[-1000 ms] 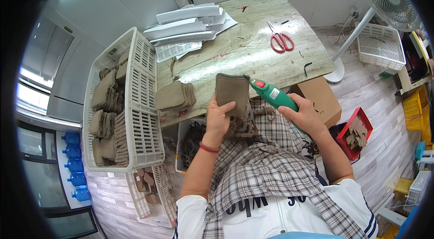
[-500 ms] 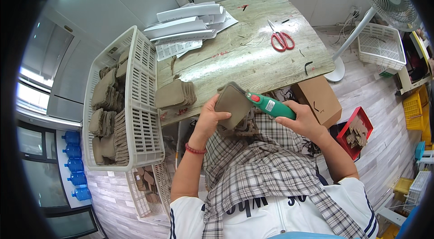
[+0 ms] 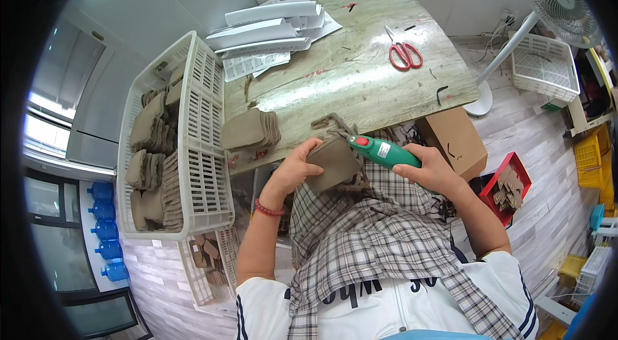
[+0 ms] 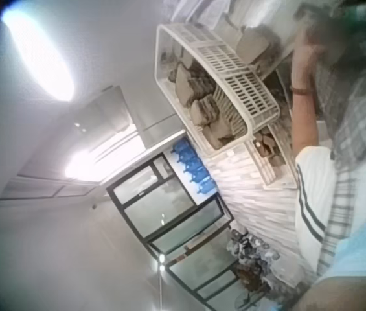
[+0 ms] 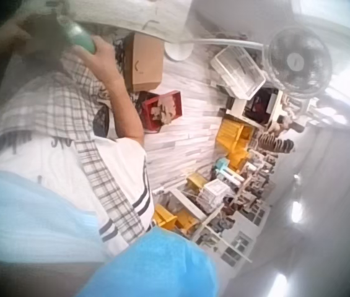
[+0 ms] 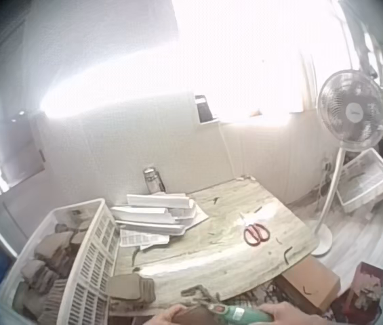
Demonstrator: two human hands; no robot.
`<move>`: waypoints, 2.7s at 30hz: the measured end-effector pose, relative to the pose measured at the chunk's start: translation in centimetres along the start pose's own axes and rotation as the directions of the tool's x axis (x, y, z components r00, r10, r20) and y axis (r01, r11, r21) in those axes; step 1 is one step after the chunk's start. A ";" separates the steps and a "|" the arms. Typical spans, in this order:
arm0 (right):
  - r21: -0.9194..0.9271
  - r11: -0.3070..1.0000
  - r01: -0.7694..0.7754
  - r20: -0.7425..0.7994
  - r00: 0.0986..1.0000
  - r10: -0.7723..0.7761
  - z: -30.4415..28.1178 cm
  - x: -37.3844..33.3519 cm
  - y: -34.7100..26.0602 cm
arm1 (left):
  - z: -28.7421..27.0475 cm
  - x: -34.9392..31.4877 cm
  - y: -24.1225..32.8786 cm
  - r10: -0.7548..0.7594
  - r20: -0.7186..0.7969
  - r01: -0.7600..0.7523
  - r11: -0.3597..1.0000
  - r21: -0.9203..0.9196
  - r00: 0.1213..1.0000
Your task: The person uses a green rotary tool to trim excess cord from the edges of small rectangular cardboard pieces. They handle the pieces one at a time, rotating them to trim all sides, and occasionally use red scissors to snip remaining strands. Finished pieces are stacked on the table.
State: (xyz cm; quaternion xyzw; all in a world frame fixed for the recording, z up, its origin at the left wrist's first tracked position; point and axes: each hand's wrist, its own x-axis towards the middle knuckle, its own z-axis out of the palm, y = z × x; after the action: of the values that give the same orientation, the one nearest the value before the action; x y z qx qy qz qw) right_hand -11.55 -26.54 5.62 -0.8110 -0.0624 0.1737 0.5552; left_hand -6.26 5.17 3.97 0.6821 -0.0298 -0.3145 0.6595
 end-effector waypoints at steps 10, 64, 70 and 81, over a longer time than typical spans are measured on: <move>0.056 0.995 -0.079 0.096 0.993 0.073 -0.1 -0.5 0.6 | -1.6 -0.4 -0.4 0.164 -0.330 -0.215 0.969 -0.125 0.930; 0.012 0.999 0.039 -0.265 0.964 -0.034 3.9 1.2 0.7 | 4.2 7.5 -1.8 0.061 -0.660 -0.633 0.361 -0.685 0.749; 0.025 0.998 0.061 -0.279 0.959 -0.052 3.9 0.8 0.1 | 5.0 7.9 -1.2 0.108 -0.693 -0.676 0.367 -0.638 0.713; 0.067 0.998 0.020 -0.275 0.961 -0.001 3.6 0.6 -1.0 | 6.2 8.1 -2.0 0.163 -0.692 -0.672 0.472 -0.571 0.703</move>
State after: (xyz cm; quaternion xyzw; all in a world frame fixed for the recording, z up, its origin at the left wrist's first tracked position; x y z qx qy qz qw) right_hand -12.13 -22.84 5.29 -0.8073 0.0171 0.0585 0.5870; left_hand -3.35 -3.71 -0.59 0.3411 0.1287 0.0978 0.9260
